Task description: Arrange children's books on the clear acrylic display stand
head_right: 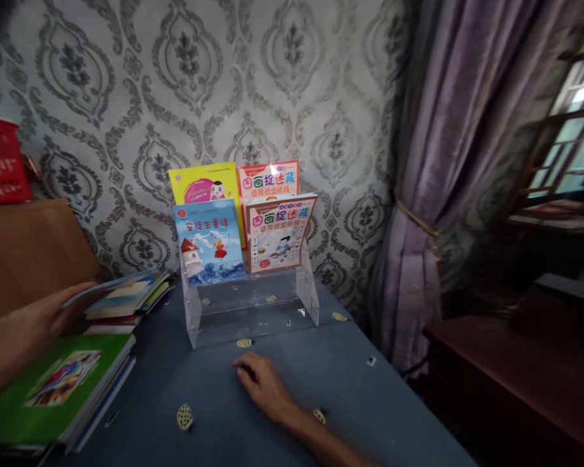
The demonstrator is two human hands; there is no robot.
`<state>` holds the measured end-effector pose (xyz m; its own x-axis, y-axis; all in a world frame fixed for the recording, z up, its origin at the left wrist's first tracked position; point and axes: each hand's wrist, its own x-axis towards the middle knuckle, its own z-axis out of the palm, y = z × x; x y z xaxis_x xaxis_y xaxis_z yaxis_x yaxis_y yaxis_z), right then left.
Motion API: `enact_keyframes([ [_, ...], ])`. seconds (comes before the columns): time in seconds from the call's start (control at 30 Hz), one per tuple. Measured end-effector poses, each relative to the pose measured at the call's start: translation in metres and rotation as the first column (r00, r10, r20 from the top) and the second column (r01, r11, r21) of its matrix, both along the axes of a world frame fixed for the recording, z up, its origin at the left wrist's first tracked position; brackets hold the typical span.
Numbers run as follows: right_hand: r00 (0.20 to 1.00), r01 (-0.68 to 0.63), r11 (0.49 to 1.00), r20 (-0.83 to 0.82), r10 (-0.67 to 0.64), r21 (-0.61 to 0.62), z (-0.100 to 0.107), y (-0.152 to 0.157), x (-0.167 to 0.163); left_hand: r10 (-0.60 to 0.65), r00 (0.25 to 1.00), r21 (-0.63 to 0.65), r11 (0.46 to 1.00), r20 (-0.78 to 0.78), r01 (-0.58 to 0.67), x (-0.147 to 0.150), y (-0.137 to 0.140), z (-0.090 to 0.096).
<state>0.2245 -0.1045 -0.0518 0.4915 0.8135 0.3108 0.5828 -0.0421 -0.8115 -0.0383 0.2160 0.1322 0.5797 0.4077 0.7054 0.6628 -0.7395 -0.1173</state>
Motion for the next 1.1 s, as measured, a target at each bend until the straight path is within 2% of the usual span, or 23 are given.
enact_keyframes([
  [0.1, 0.994, -0.019, 1.000, -0.103, 0.021, 0.019, 0.005, -0.001, -0.005, -0.208, 0.978, 0.151, 0.968, 0.027, 0.202, -0.008, -0.032, -0.002],
  [0.17, 0.957, -0.092, 0.995, -0.272, 0.102, 0.050, 0.008, 0.002, -0.009, -0.340, 0.940, 0.259, 0.907, -0.013, 0.332, -0.010, -0.062, -0.004],
  [0.2, 0.911, -0.137, 0.988, -0.382, 0.155, 0.074, 0.010, 0.004, -0.011, -0.383, 0.922, 0.297, 0.876, -0.052, 0.380, -0.011, -0.080, -0.006],
  [0.23, 0.841, -0.185, 0.978, -0.499, 0.209, 0.097, 0.011, 0.006, -0.013, -0.430, 0.896, 0.328, 0.835, -0.111, 0.442, -0.012, -0.098, -0.011],
  [0.3, 0.647, -0.293, 0.945, -0.698, 0.307, 0.144, 0.015, 0.008, -0.017, -0.480, 0.853, 0.353, 0.777, -0.203, 0.521, -0.013, -0.133, -0.028],
  [0.37, 0.466, -0.397, 0.899, -0.802, 0.374, 0.188, 0.020, 0.007, -0.021, -0.477, 0.826, 0.348, 0.752, -0.300, 0.560, -0.013, -0.165, -0.055],
  [0.4, 0.414, -0.430, 0.879, -0.821, 0.394, 0.205, 0.023, 0.005, -0.022, -0.483, 0.813, 0.348, 0.738, -0.326, 0.578, -0.013, -0.179, -0.071],
  [0.43, 0.393, -0.444, 0.870, -0.825, 0.405, 0.215, 0.026, 0.002, -0.023, -0.526, 0.799, 0.373, 0.707, -0.291, 0.601, -0.013, -0.191, -0.088],
  [0.47, 0.398, -0.439, 0.872, -0.824, 0.404, 0.216, 0.028, 0.000, -0.024, -0.522, 0.799, 0.346, 0.721, -0.299, 0.601, -0.012, -0.201, -0.105],
  [0.57, 0.457, -0.395, 0.904, -0.819, 0.347, 0.162, 0.031, -0.005, -0.022, -0.550, 0.770, 0.286, 0.719, -0.324, 0.634, -0.007, -0.220, -0.147],
  [0.67, 0.487, -0.388, 0.916, -0.822, 0.295, 0.099, 0.030, -0.007, -0.016, -0.562, 0.752, 0.258, 0.714, -0.343, 0.651, -0.002, -0.227, -0.164],
  [0.73, 0.486, -0.406, 0.910, -0.825, 0.289, 0.080, 0.030, -0.006, -0.011, -0.570, 0.715, 0.193, 0.711, -0.404, 0.676, 0.002, -0.228, -0.160],
  [0.77, 0.485, -0.415, 0.907, -0.825, 0.290, 0.075, 0.030, -0.005, -0.008, -0.590, 0.675, 0.115, 0.709, -0.443, 0.696, 0.004, -0.227, -0.153],
  [0.83, 0.485, -0.427, 0.902, -0.826, 0.285, 0.061, 0.030, -0.002, -0.003, -0.665, 0.564, -0.127, 0.695, -0.490, 0.708, 0.010, -0.221, -0.135],
  [0.9, 0.485, -0.434, 0.899, -0.828, 0.282, 0.052, 0.029, 0.003, 0.001, -0.741, 0.468, -0.399, 0.661, -0.481, 0.635, 0.017, -0.209, -0.113],
  [0.93, 0.479, -0.443, 0.895, -0.830, 0.285, 0.051, 0.029, 0.006, 0.002, -0.760, 0.449, -0.489, 0.648, -0.470, 0.584, 0.020, -0.201, -0.103],
  [1.0, 0.466, -0.468, 0.882, -0.833, 0.297, 0.052, 0.028, 0.014, 0.003, -0.750, 0.493, -0.572, 0.658, -0.440, 0.490, 0.028, -0.179, -0.089],
  [1.1, 0.470, -0.498, 0.866, -0.823, 0.318, 0.050, 0.027, 0.027, 0.002, -0.649, 0.647, -0.578, 0.727, -0.399, 0.372, 0.039, -0.136, -0.077],
])
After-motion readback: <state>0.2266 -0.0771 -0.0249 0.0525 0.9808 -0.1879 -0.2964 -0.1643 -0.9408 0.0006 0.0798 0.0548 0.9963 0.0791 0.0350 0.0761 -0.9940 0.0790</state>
